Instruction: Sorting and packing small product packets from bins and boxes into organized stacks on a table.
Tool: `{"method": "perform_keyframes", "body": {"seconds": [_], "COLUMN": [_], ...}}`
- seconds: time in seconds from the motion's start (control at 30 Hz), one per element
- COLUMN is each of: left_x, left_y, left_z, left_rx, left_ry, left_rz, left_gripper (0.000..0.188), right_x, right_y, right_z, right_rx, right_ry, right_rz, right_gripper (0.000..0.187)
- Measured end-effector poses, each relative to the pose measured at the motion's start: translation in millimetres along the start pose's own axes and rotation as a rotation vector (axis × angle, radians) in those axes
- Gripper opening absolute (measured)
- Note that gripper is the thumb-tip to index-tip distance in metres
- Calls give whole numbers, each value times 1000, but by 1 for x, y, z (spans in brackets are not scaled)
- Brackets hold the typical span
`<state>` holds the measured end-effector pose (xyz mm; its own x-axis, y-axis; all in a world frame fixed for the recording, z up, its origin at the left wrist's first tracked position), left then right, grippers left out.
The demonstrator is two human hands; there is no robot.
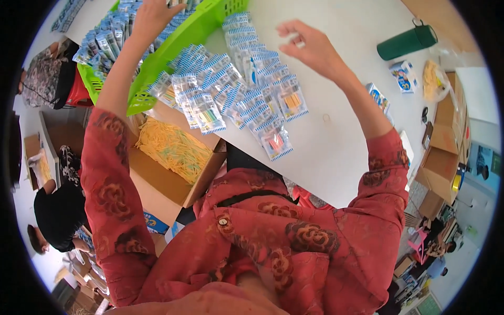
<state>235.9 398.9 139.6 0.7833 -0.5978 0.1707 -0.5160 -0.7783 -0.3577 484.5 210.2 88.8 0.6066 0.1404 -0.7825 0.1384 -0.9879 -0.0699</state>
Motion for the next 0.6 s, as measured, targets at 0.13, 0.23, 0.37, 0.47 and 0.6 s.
{"method": "perform_keyframes", "body": {"seconds": [0.13,0.23,0.37,0.47,0.6], "left_x": [32,58,89,103,116], "left_y": [56,124,202,213,207], "left_z": [-40,-28,19,41,53], "left_rx": [152,46,-262,-335,-306], "left_ry": [222,437,699,677,525], "left_rz": [119,116,-64,-108,-108], "left_gripper": [38,44,50,52,55], "right_x": [16,10,-3,-8,-9], "right_y": [73,115,141,138,138], "right_z": [39,66,95,101,107], "right_rx": [-124,-121,-136,-100,-100], "right_ry": [-182,-197,-182,25,97], "right_rz": [252,299,376,386,367], "right_gripper": [33,36,47,52,60]}}
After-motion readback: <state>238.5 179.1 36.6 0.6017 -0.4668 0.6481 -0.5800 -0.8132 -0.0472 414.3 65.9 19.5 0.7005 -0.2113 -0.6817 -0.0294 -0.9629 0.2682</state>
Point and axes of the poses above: each hand's wrist, its own y-axis away from the middle knuckle, its own z-axis out of the palm, x = y × z, the point moved 4 cm from there along -y, towards the middle knuckle, and after that the axes turned 7 degrees about -x, right-handed, at the moved point
